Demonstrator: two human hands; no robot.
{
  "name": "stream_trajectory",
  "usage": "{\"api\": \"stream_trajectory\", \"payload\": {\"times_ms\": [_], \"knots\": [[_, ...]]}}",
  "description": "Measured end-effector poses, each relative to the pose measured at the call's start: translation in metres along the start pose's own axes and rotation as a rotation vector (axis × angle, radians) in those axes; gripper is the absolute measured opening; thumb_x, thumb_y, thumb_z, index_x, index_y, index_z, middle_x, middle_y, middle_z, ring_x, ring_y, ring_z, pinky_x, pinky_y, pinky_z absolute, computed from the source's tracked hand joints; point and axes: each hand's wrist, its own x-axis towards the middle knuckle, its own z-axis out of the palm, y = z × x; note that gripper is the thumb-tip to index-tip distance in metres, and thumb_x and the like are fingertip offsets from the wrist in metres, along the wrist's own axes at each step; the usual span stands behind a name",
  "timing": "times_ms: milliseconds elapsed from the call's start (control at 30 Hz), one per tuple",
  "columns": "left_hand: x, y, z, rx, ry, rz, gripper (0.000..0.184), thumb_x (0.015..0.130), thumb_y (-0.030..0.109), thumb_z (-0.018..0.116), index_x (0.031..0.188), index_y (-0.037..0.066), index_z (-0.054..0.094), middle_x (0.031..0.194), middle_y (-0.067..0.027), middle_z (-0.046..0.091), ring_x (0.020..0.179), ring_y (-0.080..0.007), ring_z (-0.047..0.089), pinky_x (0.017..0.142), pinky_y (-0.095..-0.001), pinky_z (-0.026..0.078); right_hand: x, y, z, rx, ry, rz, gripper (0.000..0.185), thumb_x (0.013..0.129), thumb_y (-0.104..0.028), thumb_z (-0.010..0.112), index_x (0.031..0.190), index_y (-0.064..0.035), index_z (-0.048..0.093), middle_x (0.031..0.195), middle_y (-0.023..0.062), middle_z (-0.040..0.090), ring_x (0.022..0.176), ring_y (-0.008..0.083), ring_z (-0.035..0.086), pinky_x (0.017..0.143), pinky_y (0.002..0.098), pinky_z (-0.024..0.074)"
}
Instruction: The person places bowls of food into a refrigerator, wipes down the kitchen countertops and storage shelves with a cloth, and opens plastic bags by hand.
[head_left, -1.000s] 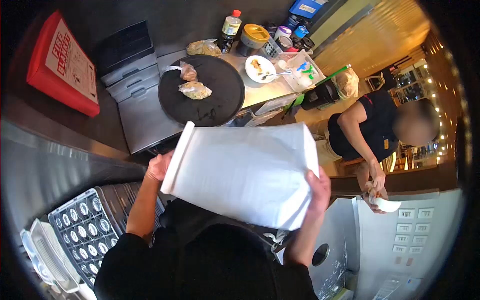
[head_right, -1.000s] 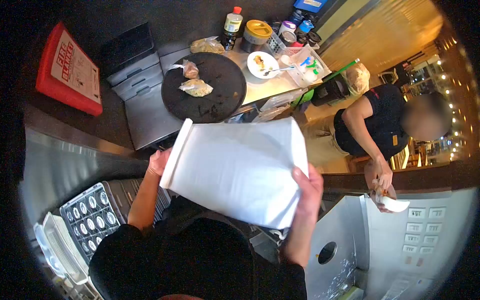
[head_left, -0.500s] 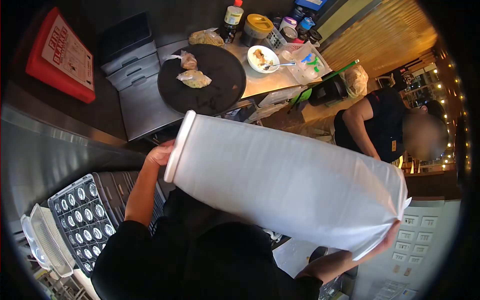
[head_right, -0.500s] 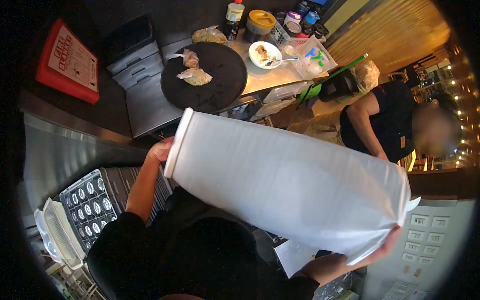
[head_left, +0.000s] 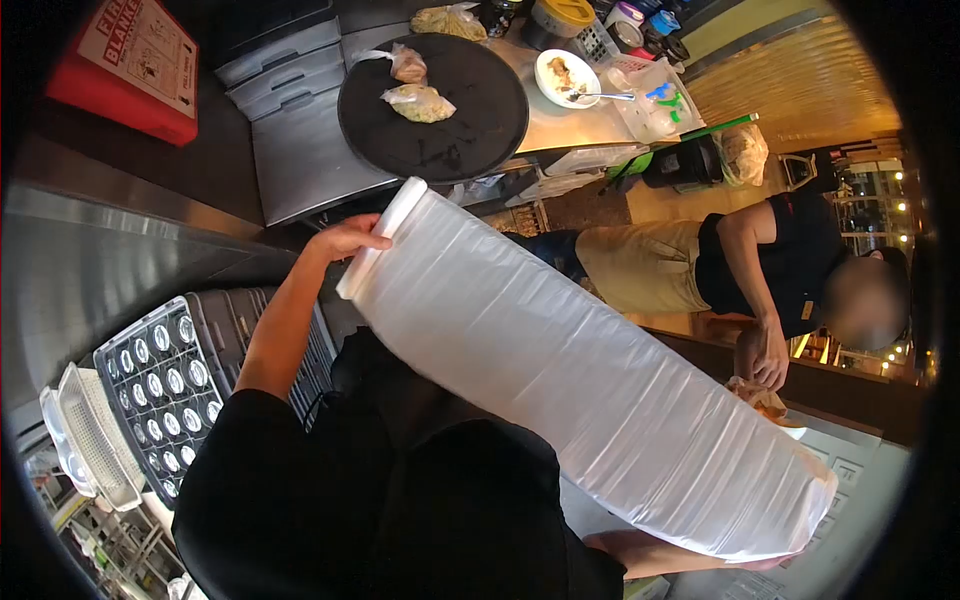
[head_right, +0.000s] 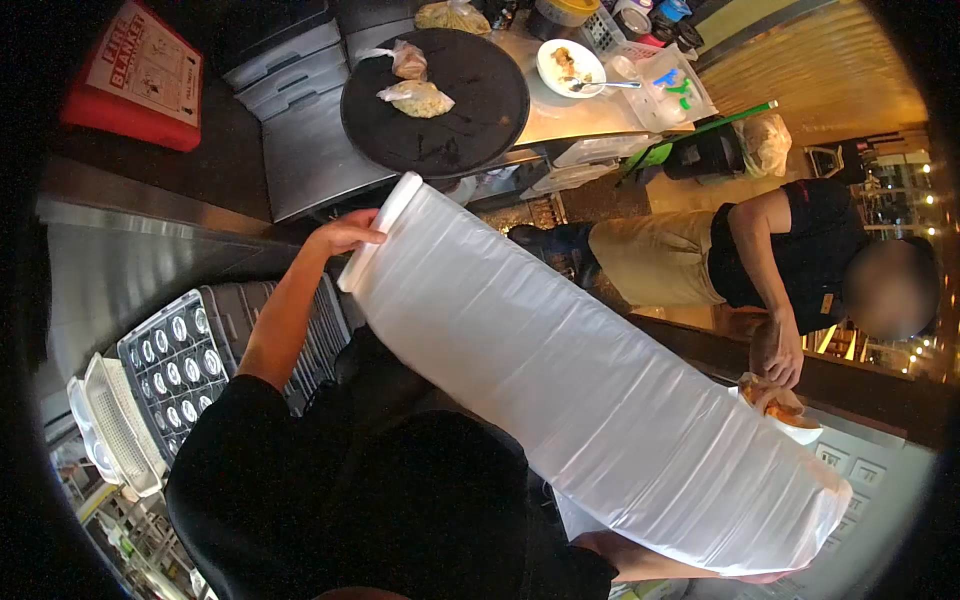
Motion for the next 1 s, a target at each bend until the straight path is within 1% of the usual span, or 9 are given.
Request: {"api": "stream_trajectory", "payload": {"times_ms": [67,167,333,567,633,733,867,967,1000], "knots": [[0.010,0.014,0.012,0.144,0.106,0.033,0.060,0.072,0.021,0.073,0.123,0.003,0.047,0.108,-0.0077,0.057,0.101,-0.0165,0.053,0.090,-0.0308,0.041,-0.001,-0.003,-0.003,-0.015,-0.001,0.002,0.041,0.091,-0.034,0.050,0.109,0.0032,0.054,0.104,0.0159,0.059,0.084,0.0213,0.060,0.072,0.0314,0.0498],[0.010,0.045,0.036,-0.012,0.115,0.047,0.057,0.070,0.016,0.069,0.122,0.003,0.048,0.108,-0.0085,0.057,0.102,-0.0173,0.053,0.092,-0.0301,0.039,-0.004,-0.008,-0.007,-0.036,-0.008,0.006,0.040,0.091,-0.034,0.050,0.108,0.0029,0.054,0.104,0.0155,0.059,0.083,0.0208,0.060,0.071,0.0311,0.0497],[0.023,0.036,0.014,-0.377,-0.086,-0.005,0.062,0.072,0.015,0.061,0.130,0.004,0.042,0.118,-0.0105,0.056,0.106,-0.0208,0.054,0.095,-0.0333,0.039,-0.009,-0.018,-0.019,-0.073,0.003,-0.002,0.039,0.091,-0.034,0.050,0.106,0.0025,0.053,0.102,0.0149,0.059,0.082,0.0201,0.059,0.071,0.0306,0.0494],[0.029,0.037,0.017,-0.010,-0.138,0.102,0.064,0.073,0.024,0.071,0.128,0.004,0.043,0.115,-0.0066,0.056,0.103,-0.0184,0.054,0.092,-0.0336,0.041,-0.011,-0.028,-0.037,-0.122,0.027,0.002,0.038,0.091,-0.034,0.051,0.104,0.0019,0.053,0.100,0.0139,0.058,0.081,0.0191,0.058,0.070,0.0299,0.0489],[0.035,0.036,0.021,0.172,0.020,0.053,0.059,0.072,0.021,0.071,0.123,0.004,0.048,0.109,-0.0060,0.058,0.099,-0.0180,0.055,0.089,-0.0326,0.041,-0.012,-0.033,-0.044,-0.141,0.037,-0.001,0.038,0.091,-0.034,0.051,0.104,0.0017,0.053,0.100,0.0137,0.058,0.080,0.0188,0.058,0.069,0.0297,0.0488],[0.058,0.016,0.009,0.084,0.176,-0.080,0.048,0.071,0.018,0.069,0.115,0.004,0.056,0.102,-0.0065,0.060,0.098,-0.0172,0.055,0.088,-0.0323,0.042,-0.010,-0.040,-0.054,-0.170,0.057,-0.010,0.037,0.091,-0.034,0.052,0.103,0.0014,0.053,0.099,0.0133,0.058,0.079,0.0183,0.058,0.069,0.0295,0.0486],[0.056,0.037,0.052,-0.036,0.149,-0.005,0.047,0.073,0.030,0.072,0.111,0.005,0.060,0.104,-0.0081,0.062,0.095,-0.0163,0.056,0.083,-0.0340,0.044,-0.010,-0.051,-0.069,-0.203,0.080,-0.010,0.037,0.090,-0.034,0.052,0.102,0.0011,0.053,0.098,0.0127,0.058,0.079,0.0178,0.057,0.068,0.0291,0.0484],[0.081,-0.002,0.074,-0.105,0.218,-0.178,0.047,0.078,0.039,0.068,0.110,0.005,0.061,0.107,-0.0083,0.062,0.097,-0.0172,0.057,0.083,-0.0349,0.045,-0.010,-0.059,-0.080,-0.232,0.098,-0.016,0.036,0.090,-0.034,0.052,0.101,0.0008,0.053,0.097,0.0123,0.058,0.078,0.0173,0.057,0.068,0.0288,0.0482],[0.073,-0.030,0.075,-0.007,0.403,-0.217,0.045,0.081,0.039,0.064,0.110,0.005,0.061,0.107,-0.0079,0.062,0.098,-0.0180,0.056,0.083,-0.0351,0.045,-0.010,-0.061,-0.082,-0.231,0.098,-0.014,0.036,0.090,-0.034,0.052,0.100,0.0007,0.053,0.097,0.0122,0.058,0.078,0.0172,0.057,0.068,0.0287,0.0481]]}}
